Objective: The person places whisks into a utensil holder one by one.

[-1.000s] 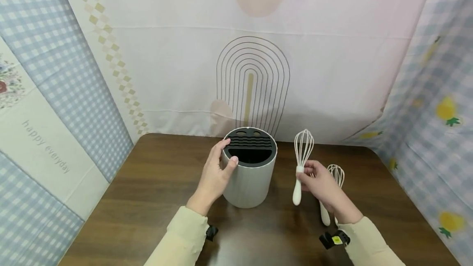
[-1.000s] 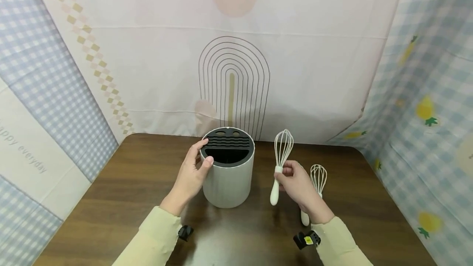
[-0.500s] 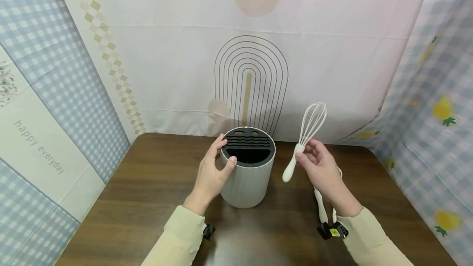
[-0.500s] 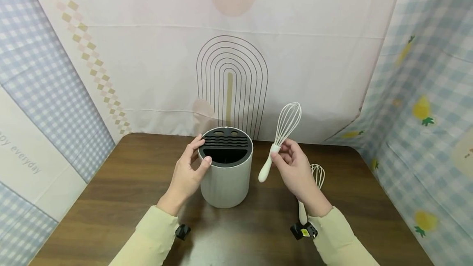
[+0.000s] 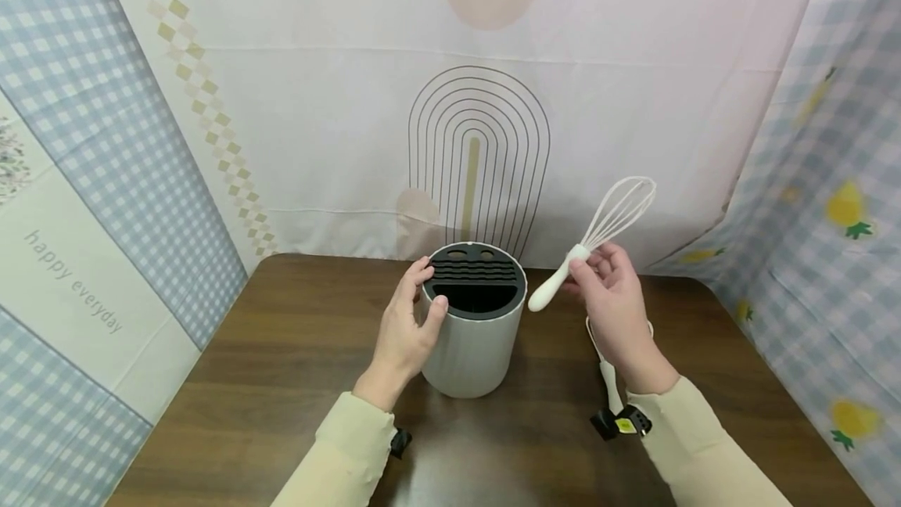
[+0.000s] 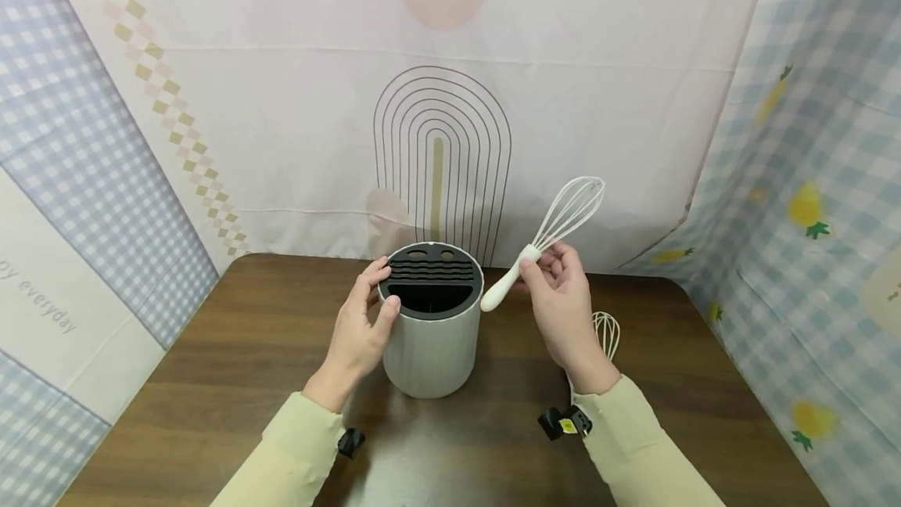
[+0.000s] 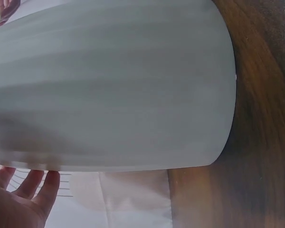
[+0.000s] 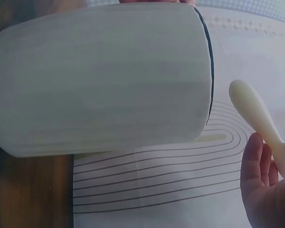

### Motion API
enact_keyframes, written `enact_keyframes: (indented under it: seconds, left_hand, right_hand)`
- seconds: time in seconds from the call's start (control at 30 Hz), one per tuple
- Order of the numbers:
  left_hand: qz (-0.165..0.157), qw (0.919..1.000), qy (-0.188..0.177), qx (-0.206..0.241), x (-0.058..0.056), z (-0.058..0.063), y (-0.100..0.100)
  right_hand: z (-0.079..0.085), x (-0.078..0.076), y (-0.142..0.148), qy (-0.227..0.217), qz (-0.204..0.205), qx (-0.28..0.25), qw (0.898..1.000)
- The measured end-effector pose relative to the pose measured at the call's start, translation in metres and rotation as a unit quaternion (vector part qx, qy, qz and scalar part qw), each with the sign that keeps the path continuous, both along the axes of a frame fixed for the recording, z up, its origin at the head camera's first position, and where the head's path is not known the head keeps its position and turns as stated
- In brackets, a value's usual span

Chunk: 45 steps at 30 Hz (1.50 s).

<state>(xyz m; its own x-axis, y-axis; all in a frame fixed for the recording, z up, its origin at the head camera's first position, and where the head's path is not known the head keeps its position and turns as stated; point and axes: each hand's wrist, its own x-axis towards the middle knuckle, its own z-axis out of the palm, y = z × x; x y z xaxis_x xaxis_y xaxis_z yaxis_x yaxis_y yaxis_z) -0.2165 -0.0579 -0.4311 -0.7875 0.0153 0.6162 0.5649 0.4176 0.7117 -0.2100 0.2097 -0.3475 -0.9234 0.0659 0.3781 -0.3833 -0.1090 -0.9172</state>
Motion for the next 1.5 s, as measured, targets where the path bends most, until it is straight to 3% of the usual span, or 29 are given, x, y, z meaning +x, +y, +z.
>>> enact_keyframes:
  seconds: [0.33, 0.53, 0.8, 1.17, 1.5]
  left_hand:
    - [0.004, 1.0, -0.005, 0.003, 0.002, -0.001, 0.0]
    - [0.001, 0.9999, -0.013, 0.008, 0.001, -0.002, 0.001]
    - [-0.002, 0.9998, -0.007, 0.017, 0.0, -0.003, 0.001]
    - [0.007, 0.9992, -0.04, 0.005, 0.004, -0.004, 0.002]
    - [0.006, 0.9995, -0.027, 0.013, 0.003, -0.004, 0.0]
  right_hand:
    - [0.001, -0.001, -0.016, 0.011, 0.016, -0.048, 0.999]
    - [0.0, -0.001, -0.032, 0.007, 0.028, -0.042, 0.999]
    - [-0.005, -0.003, -0.051, 0.02, 0.03, 0.002, 0.999]
    - [-0.01, -0.006, -0.061, 0.059, 0.03, 0.061, 0.996]
    - [-0.011, -0.005, -0.069, 0.073, 0.014, 0.114, 0.991]
